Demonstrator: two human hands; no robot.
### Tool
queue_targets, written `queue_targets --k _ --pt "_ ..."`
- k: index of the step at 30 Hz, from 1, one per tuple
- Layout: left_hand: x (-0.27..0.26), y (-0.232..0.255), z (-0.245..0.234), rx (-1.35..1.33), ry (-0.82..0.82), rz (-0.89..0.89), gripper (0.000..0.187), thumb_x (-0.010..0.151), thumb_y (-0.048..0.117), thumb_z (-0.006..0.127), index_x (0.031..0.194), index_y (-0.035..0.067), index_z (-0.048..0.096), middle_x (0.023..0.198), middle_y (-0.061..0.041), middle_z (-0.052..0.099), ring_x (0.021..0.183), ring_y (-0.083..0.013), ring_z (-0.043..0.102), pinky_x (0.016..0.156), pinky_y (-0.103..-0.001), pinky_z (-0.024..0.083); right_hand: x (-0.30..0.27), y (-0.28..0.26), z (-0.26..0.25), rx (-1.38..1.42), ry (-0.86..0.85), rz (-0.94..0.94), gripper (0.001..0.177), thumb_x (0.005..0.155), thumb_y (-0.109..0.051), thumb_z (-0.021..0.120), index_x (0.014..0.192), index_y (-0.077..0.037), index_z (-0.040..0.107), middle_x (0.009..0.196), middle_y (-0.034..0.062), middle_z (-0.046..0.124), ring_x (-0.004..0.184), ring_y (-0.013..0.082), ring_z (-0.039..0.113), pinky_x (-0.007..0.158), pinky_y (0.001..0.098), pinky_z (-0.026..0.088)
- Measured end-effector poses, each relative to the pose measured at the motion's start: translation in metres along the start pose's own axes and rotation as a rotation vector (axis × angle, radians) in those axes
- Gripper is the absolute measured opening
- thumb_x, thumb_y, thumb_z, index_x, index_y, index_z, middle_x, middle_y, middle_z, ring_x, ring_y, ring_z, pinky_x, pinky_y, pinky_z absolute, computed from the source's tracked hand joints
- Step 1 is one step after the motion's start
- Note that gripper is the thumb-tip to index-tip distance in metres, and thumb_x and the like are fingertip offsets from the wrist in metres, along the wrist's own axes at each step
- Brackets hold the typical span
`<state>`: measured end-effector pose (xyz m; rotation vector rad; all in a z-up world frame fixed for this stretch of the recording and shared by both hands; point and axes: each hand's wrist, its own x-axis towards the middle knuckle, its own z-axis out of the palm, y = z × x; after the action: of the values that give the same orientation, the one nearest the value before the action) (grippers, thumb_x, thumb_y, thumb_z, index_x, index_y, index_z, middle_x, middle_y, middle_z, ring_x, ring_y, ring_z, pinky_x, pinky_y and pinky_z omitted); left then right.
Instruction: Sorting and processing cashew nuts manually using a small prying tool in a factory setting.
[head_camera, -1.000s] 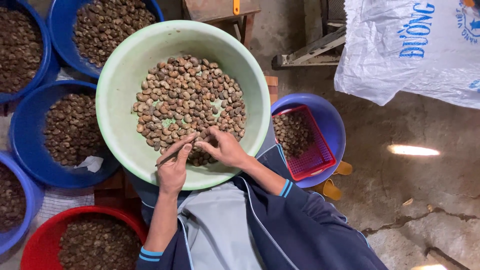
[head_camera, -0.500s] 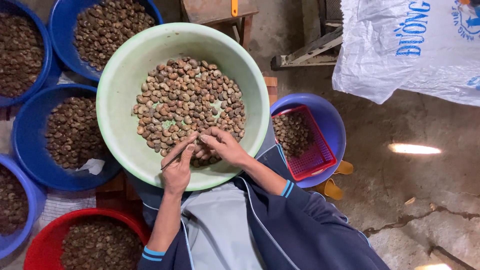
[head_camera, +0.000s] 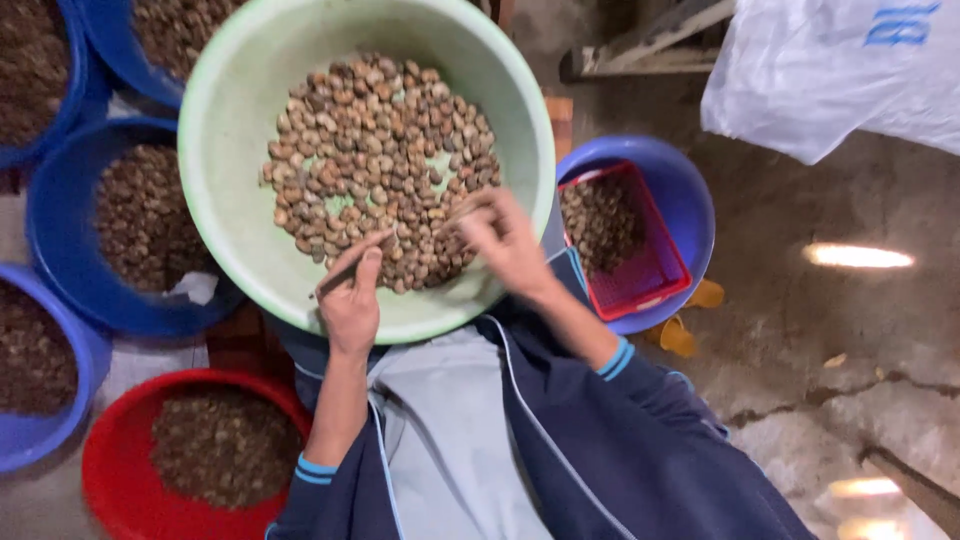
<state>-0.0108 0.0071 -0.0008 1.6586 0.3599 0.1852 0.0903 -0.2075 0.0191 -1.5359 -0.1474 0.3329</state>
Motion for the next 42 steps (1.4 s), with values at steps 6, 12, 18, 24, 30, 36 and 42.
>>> queue_targets --k 6,12,18,24,30,36,42 --pt "0.003 0.012 0.005 -0.116 0.004 -0.071 0.026 0.115 0.004 0.055 0.129 -0.012 0.070 0.120 -0.034 0.073 0.115 -0.0471 0.072 0.101 -0.060 0.063 -0.025 0.016 -0.123 -0.347 0.404 0.050 0.019 0.103 -0.016 0.067 0.119 -0.007 0.062 0.092 0.0143 0.073 0.075 0.0188 0.069 0.068 0.0355 0.060" --pt "-0.001 -0.012 0.007 -0.159 0.047 -0.117 0.021 0.110 0.007 0.066 0.123 -0.006 0.076 0.117 -0.026 0.078 0.107 -0.0380 0.075 0.097 -0.053 0.063 -0.075 0.082 -0.213 -0.927 0.441 0.341 0.045 0.105 -0.038 0.069 0.123 0.003 0.066 0.110 0.0324 0.069 0.106 0.0523 0.066 0.091 0.0622 0.051" --pt "0.004 -0.014 0.007 -0.169 0.067 -0.116 0.023 0.109 0.010 0.066 0.122 -0.005 0.078 0.114 -0.029 0.078 0.105 -0.0404 0.076 0.094 -0.053 0.064 -0.051 0.037 -0.174 -0.985 0.437 -0.087 0.028 0.113 -0.023 0.066 0.131 -0.002 0.062 0.095 0.0195 0.073 0.085 0.0426 0.071 0.077 0.0526 0.054" --pt "0.004 0.003 0.004 -0.138 0.093 -0.088 0.022 0.111 0.010 0.065 0.123 -0.003 0.077 0.117 -0.026 0.079 0.107 -0.0366 0.077 0.095 -0.050 0.065 0.023 -0.042 -0.061 -0.771 0.168 -0.228 0.021 0.108 -0.009 0.068 0.129 -0.007 0.067 0.100 0.0153 0.076 0.087 0.0318 0.077 0.070 0.0395 0.060" --pt "0.000 0.011 -0.004 -0.070 0.131 -0.026 0.026 0.115 0.015 0.060 0.129 0.000 0.077 0.117 -0.026 0.079 0.108 -0.0367 0.078 0.096 -0.051 0.065 0.081 0.016 0.040 -1.042 -0.436 -0.189 0.027 0.100 -0.023 0.070 0.125 -0.015 0.065 0.103 0.0017 0.075 0.089 0.0233 0.076 0.079 0.0392 0.061" --pt "-0.004 0.019 -0.007 -0.033 0.113 -0.026 0.031 0.117 0.021 0.057 0.132 -0.001 0.074 0.115 -0.027 0.078 0.109 -0.0368 0.078 0.096 -0.053 0.064 0.088 0.105 0.085 -1.380 -0.412 -0.621 0.010 0.099 -0.018 0.057 0.107 -0.014 0.061 0.099 0.0066 0.054 0.083 0.0282 0.070 0.055 0.0438 0.058" --pt "-0.003 0.018 -0.003 -0.013 0.057 -0.027 0.031 0.117 0.020 0.054 0.133 0.000 0.073 0.118 -0.028 0.077 0.111 -0.0378 0.077 0.099 -0.057 0.063 0.084 0.121 0.075 -1.366 -0.397 -0.625 0.006 0.093 -0.021 0.056 0.096 -0.016 0.059 0.093 0.0054 0.055 0.079 0.0295 0.068 0.058 0.0454 0.056"
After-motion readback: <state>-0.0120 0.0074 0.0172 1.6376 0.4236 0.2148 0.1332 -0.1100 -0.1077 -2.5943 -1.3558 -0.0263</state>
